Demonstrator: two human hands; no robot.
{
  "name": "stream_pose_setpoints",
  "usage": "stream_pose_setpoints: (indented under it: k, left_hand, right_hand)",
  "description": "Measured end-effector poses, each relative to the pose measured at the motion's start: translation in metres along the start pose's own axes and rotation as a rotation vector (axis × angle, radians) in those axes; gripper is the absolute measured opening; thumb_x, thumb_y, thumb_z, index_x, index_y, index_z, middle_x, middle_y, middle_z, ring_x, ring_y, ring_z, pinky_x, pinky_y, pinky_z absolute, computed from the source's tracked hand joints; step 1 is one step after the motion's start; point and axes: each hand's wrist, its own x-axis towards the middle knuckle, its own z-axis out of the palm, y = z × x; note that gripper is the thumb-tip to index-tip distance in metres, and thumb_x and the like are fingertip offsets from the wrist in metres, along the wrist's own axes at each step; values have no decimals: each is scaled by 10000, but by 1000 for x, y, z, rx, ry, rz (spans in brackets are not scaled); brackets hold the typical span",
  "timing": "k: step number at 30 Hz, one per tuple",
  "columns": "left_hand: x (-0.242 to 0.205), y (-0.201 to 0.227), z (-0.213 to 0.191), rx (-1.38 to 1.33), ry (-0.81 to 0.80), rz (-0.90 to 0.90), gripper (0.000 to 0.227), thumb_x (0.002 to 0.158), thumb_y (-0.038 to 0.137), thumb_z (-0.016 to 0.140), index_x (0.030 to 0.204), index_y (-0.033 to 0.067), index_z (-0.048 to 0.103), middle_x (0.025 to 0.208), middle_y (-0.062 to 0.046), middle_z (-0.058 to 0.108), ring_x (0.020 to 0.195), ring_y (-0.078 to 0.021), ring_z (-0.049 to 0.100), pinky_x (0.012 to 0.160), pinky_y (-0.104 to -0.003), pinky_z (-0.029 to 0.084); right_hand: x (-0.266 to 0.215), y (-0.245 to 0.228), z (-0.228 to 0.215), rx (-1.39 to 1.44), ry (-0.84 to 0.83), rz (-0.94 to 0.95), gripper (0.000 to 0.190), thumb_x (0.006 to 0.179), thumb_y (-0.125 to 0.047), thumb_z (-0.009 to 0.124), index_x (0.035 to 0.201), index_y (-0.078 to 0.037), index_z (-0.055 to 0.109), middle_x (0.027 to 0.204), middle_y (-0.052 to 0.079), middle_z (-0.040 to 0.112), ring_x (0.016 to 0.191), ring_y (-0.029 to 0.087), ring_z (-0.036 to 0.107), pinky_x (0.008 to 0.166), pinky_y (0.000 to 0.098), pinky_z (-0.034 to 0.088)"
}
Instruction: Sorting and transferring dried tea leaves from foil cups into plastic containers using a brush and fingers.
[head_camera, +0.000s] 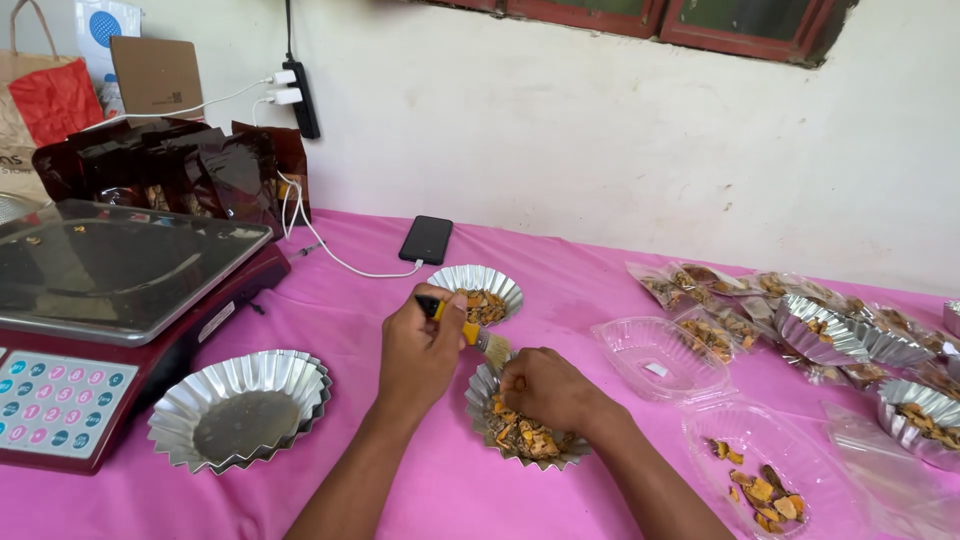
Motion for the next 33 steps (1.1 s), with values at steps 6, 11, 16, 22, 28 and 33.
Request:
stream_pose_setpoints:
  k: [6,11,16,22,28,33]
  left_hand:
    - [-3,-2,-1,21,24,125,190,988,136,640,820,48,658,524,-111,628,425,-146,571,432,-272,495]
    - [-9,8,1,97,1,136,185,997,210,617,862,84,608,587,9,591,456,-67,463,447,-280,391]
    - [-11,46,-10,-7,-46,-255,206,967,289,638,977,85,662,626,-74,756,563,-106,705,575,-255,564]
    - [-36,74,-11,-187,68,-378,222,959,224,620,976,20,706,732,-159,784,700,-210,806,646,-305,669]
    - [-60,89,8,-144,121,-412,250,930,267,654,998,35,721,720,-160,842,609,-169,797,600,-257,640]
    - [-61,93,21,-71,-43,-538,195,945,218,615,910,47,705,672,-173,811,602,-182,790,615,-274,649]
  right_hand:
    - [-18,-19,-22,59,32,1,147,853,-142,701,964,-82,778,983,175,705,953,378,707,814,487,563]
    - [-7,-1,0,-59,-107,-147,189,838,-150,702,1001,-213,775,1045,-38,740,1047,193,610,978,360,437]
    - [-12,-4,-9,-34,-16,-88,82,853,-113,723,840,-192,743,918,-19,740,889,173,649,787,338,512]
    - [-52,-6,-35,649,244,182,92,891,-23,735,837,-33,809,786,78,824,749,160,749,803,318,602]
    - [-78,19,-27,1119,383,228,156,852,139,729,980,55,759,885,146,759,724,213,717,577,278,540]
    - [-86,30,-13,1243,479,247,241,847,173,654,1047,102,767,926,181,759,681,223,653,579,293,551]
